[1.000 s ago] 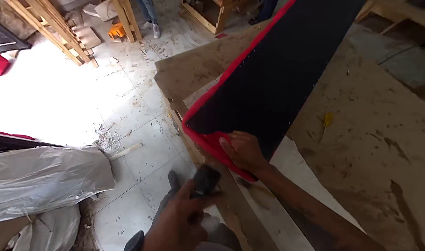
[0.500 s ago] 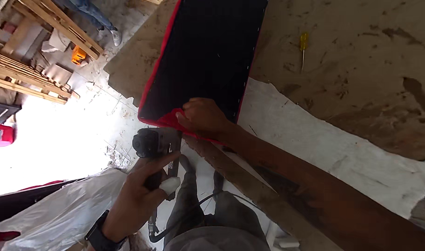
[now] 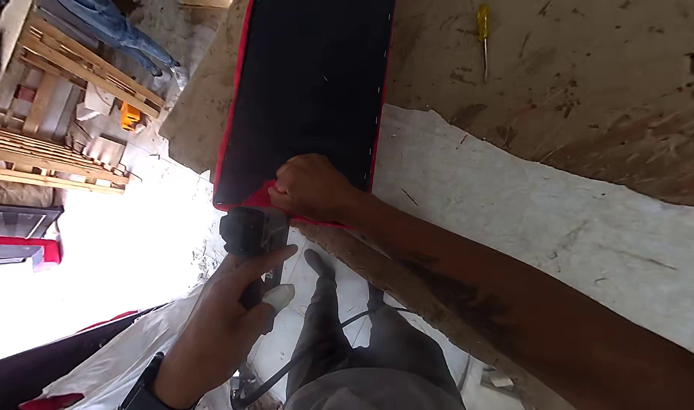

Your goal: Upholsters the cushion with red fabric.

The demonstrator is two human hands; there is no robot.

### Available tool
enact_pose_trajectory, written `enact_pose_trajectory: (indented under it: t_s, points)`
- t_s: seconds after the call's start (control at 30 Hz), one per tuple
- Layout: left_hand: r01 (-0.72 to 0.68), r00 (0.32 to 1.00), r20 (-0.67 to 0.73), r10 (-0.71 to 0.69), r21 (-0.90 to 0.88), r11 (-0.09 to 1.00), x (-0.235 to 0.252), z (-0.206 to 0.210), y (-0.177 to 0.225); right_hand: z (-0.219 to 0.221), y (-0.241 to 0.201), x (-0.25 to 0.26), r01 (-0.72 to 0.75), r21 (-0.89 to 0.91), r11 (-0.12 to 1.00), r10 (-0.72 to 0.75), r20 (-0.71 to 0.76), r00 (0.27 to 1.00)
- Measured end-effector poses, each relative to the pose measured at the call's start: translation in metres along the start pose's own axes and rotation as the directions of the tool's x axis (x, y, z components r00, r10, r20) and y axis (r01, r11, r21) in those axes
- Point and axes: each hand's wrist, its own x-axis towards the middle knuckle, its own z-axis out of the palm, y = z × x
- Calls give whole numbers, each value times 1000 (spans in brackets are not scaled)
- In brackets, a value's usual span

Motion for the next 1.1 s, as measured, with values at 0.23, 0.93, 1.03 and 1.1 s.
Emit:
enact_pose_trajectory:
  t_s: [0.23, 0.93, 1.03, 1.1]
  points:
    - [-15, 1000, -7, 15, -21, 1000, -1, 5, -4, 1, 1, -1, 8, 0, 1000, -8, -5, 1000]
    - [-64, 997, -50, 61, -78, 995, -12, -8, -15, 4, 1, 0, 11, -22, 1000, -12, -31, 999]
    - [-61, 997, -61, 56, -79, 995, -8, -4, -15, 4, 0, -1, 2, -24, 1000, -2, -24, 1000]
    - [-74, 995, -78, 69, -67, 995, -5, -5, -15, 4, 1, -1, -4, -20, 1000, 3, -25, 1000]
